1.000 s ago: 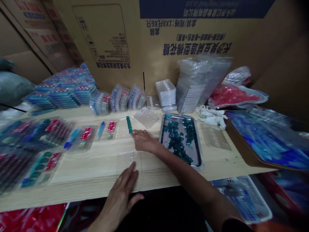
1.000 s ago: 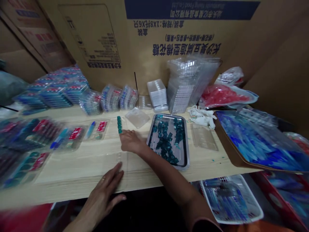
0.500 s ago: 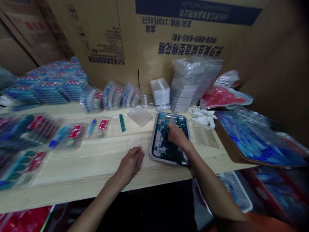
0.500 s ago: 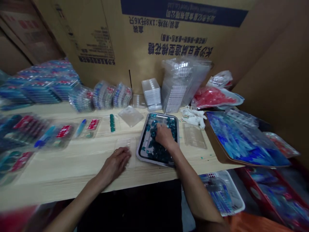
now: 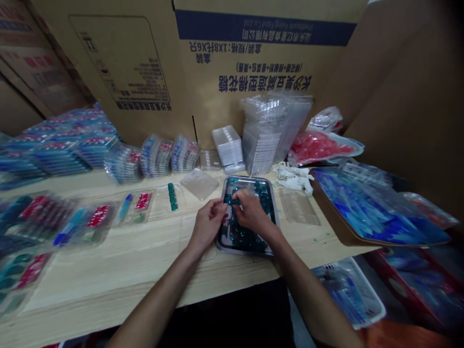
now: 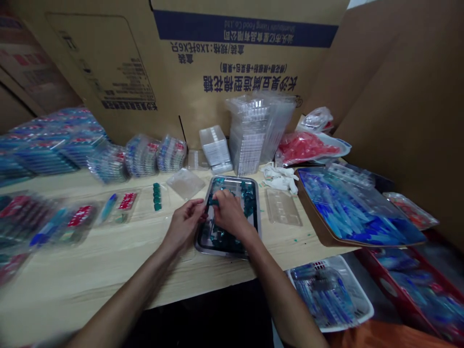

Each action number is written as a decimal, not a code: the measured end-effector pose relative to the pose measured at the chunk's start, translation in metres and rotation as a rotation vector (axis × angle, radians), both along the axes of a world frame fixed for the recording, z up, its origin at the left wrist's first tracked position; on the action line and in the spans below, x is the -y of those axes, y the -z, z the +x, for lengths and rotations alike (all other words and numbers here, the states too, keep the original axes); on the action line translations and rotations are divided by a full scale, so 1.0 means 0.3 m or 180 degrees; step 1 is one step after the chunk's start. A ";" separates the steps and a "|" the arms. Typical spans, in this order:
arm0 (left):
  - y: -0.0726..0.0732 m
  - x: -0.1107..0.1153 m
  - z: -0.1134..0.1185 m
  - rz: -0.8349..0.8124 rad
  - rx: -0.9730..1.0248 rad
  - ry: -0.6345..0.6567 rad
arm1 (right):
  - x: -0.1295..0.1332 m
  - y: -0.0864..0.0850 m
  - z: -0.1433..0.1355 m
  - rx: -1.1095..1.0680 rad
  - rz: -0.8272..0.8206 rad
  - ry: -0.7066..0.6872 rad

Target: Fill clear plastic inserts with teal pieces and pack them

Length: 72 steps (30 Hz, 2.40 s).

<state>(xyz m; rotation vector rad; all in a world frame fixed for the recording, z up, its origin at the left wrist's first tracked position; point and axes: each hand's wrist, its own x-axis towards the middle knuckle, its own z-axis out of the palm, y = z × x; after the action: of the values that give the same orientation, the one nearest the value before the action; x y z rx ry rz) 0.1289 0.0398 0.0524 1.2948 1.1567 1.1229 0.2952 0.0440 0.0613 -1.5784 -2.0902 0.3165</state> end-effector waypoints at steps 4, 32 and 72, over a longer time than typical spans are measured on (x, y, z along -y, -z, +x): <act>0.020 -0.035 0.043 -0.0530 0.0960 -0.0046 | 0.026 0.002 -0.036 -0.0357 0.0066 -0.0240; 0.084 -0.087 -0.319 0.1265 -0.1719 0.0028 | -0.034 0.095 -0.075 0.0678 -0.0609 0.0337; 0.053 0.212 -0.182 0.2408 -0.3067 0.0790 | -0.422 0.085 0.054 0.0357 -0.0595 0.0779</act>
<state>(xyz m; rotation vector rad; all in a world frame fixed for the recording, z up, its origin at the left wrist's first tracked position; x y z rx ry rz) 0.0742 -0.0238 0.0365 2.6725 1.1881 0.7455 0.3115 0.1706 0.0358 -1.9818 -1.9666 0.3517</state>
